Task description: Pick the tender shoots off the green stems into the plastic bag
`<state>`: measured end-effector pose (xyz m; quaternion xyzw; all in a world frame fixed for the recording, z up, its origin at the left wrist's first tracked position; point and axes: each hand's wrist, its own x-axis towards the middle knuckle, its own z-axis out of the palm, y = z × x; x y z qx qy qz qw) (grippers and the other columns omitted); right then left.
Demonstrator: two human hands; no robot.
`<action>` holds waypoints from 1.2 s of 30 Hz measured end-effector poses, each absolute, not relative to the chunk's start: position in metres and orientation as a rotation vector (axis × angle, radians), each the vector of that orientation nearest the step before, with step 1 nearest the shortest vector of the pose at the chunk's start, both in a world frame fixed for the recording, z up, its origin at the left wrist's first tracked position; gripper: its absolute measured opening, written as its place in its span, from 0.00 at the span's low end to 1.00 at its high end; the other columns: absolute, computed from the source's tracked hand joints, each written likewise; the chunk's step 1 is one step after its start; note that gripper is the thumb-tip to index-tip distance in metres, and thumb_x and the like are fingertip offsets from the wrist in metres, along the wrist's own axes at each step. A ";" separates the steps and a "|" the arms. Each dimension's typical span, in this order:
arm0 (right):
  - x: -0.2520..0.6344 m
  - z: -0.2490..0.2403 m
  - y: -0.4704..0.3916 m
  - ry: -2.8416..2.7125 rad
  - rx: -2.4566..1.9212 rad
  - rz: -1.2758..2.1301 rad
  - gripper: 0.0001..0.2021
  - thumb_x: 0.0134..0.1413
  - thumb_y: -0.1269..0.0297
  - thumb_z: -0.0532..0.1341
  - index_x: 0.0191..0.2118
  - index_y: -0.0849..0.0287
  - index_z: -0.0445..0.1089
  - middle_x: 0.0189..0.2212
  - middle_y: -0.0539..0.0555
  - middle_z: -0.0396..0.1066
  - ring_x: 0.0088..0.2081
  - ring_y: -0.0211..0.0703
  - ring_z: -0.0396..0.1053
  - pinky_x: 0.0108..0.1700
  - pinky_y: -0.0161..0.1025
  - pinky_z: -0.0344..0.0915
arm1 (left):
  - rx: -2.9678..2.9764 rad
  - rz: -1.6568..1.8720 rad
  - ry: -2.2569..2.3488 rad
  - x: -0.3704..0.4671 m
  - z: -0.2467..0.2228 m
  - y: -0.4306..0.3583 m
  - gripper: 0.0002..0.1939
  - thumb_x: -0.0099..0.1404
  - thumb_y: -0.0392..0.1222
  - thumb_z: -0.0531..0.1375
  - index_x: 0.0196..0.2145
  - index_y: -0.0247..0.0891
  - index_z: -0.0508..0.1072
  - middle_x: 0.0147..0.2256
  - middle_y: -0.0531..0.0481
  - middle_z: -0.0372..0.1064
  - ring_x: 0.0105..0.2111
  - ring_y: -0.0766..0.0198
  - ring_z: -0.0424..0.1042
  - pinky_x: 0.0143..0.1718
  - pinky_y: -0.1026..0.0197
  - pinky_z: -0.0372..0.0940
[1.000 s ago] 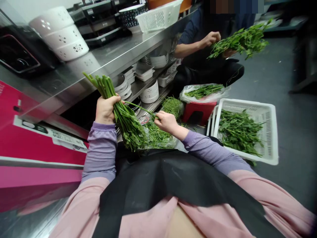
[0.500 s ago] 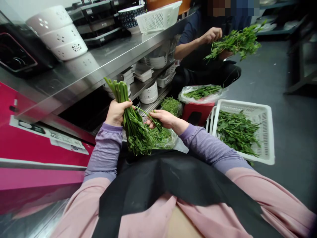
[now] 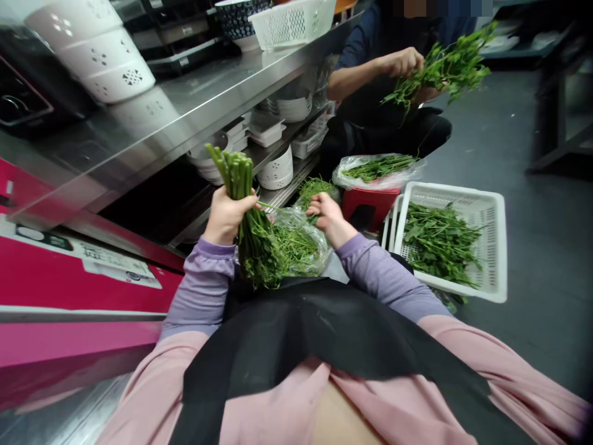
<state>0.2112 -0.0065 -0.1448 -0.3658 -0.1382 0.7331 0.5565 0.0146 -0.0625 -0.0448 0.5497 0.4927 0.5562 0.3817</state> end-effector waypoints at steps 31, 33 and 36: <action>0.224 -0.109 0.017 -0.095 -0.564 1.674 0.15 0.54 0.80 0.49 0.23 0.57 0.44 0.14 0.40 0.46 0.14 0.26 0.48 0.31 0.28 0.69 | 1.080 0.702 1.170 0.016 -0.088 -0.006 0.10 0.39 0.29 0.65 0.25 0.29 0.75 0.21 0.43 0.71 0.21 0.60 0.69 0.27 0.55 0.67; 0.216 -0.107 0.016 -0.103 -0.542 1.722 0.15 0.55 0.80 0.49 0.23 0.57 0.44 0.14 0.40 0.45 0.14 0.27 0.48 0.29 0.29 0.67 | 1.109 0.706 1.063 0.027 -0.082 -0.015 0.13 0.39 0.28 0.66 0.28 0.28 0.75 0.25 0.43 0.73 0.23 0.60 0.71 0.29 0.56 0.67; 0.204 -0.105 0.014 -0.219 -0.554 1.777 0.15 0.56 0.76 0.50 0.23 0.57 0.44 0.14 0.41 0.45 0.15 0.28 0.48 0.26 0.28 0.64 | 1.156 0.763 0.910 0.043 -0.078 -0.025 0.15 0.40 0.27 0.66 0.30 0.30 0.73 0.26 0.47 0.72 0.25 0.61 0.72 0.32 0.57 0.67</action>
